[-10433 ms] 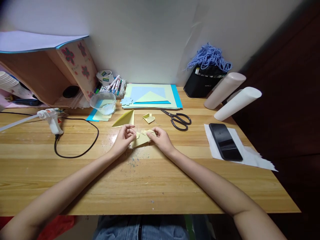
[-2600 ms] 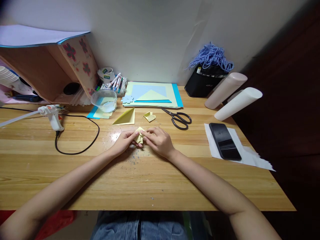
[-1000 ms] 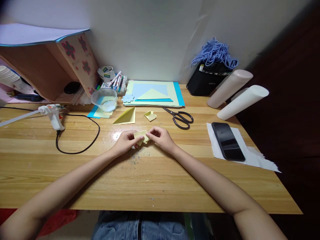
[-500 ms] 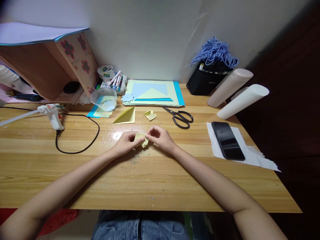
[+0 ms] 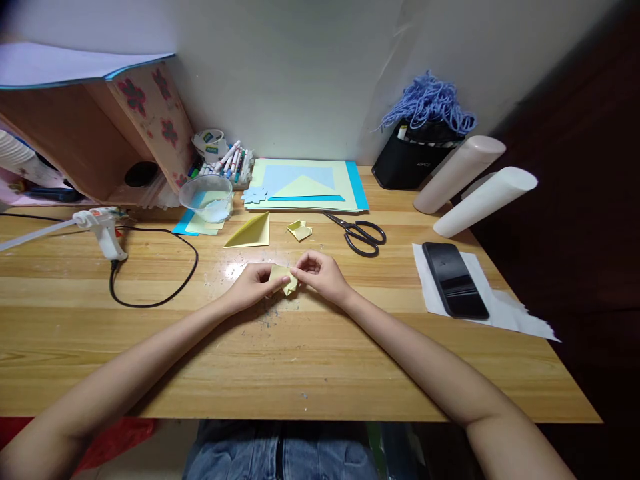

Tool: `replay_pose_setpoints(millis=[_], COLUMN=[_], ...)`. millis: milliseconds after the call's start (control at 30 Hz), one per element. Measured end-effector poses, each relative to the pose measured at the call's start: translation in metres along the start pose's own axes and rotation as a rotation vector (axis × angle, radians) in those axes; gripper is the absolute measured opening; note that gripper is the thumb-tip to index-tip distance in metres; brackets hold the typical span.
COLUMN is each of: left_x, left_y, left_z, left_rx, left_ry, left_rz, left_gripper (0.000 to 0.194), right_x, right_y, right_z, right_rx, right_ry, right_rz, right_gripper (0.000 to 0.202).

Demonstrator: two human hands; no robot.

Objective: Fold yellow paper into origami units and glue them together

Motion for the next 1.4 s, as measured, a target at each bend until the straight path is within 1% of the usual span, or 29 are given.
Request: replay_pose_setpoints(millis=[433,633,733,867,1067,1133,1400], left_x=[-0.001,0.001,0.002,0.002,0.002,0.002,0.002], left_y=[0.002,-0.005,-0.008,-0.009,-0.011,-0.011,-0.002], left_z=[-0.002,-0.002,0.001,-0.001,0.005,0.005,0.0], left_rx=[0.049,-0.018,0.012,0.058,0.02,0.019,0.112], left_ry=[-0.01,-0.031,-0.008,-0.012,0.026,0.022,-0.025], left_rz=[-0.014,0.063,0.09,0.101,0.119,0.111,0.019], left_gripper=[0.036,0.039,0.039,0.039,0.038,0.038,0.037], right_x=[0.002,0.0,-0.003,-0.003,-0.002,-0.001,0.0], right_y=[-0.003,-0.004,-0.002,0.007,0.009,0.009,0.011], right_z=[0.0,0.003,0.007,0.01,0.005,0.004,-0.005], right_rx=[-0.008,-0.04,-0.067,-0.016,0.029,0.038,0.078], right_ry=[0.012,-0.005,0.006,0.065,0.031,0.017,-0.025], right_rz=[0.047,0.04,0.002,-0.102,-0.105,-0.106,-0.119], right_gripper=[0.028,0.025,0.031,0.025,0.025,0.025,0.03])
Point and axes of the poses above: each hand's wrist, its own x-axis away from the middle knuckle, its own y-axis out of the palm, z = x × y, the point moved 10 cm from there along -x, towards the middle knuckle, and after that the axes turned 5 degrees about -z, right-handed, at the moved point
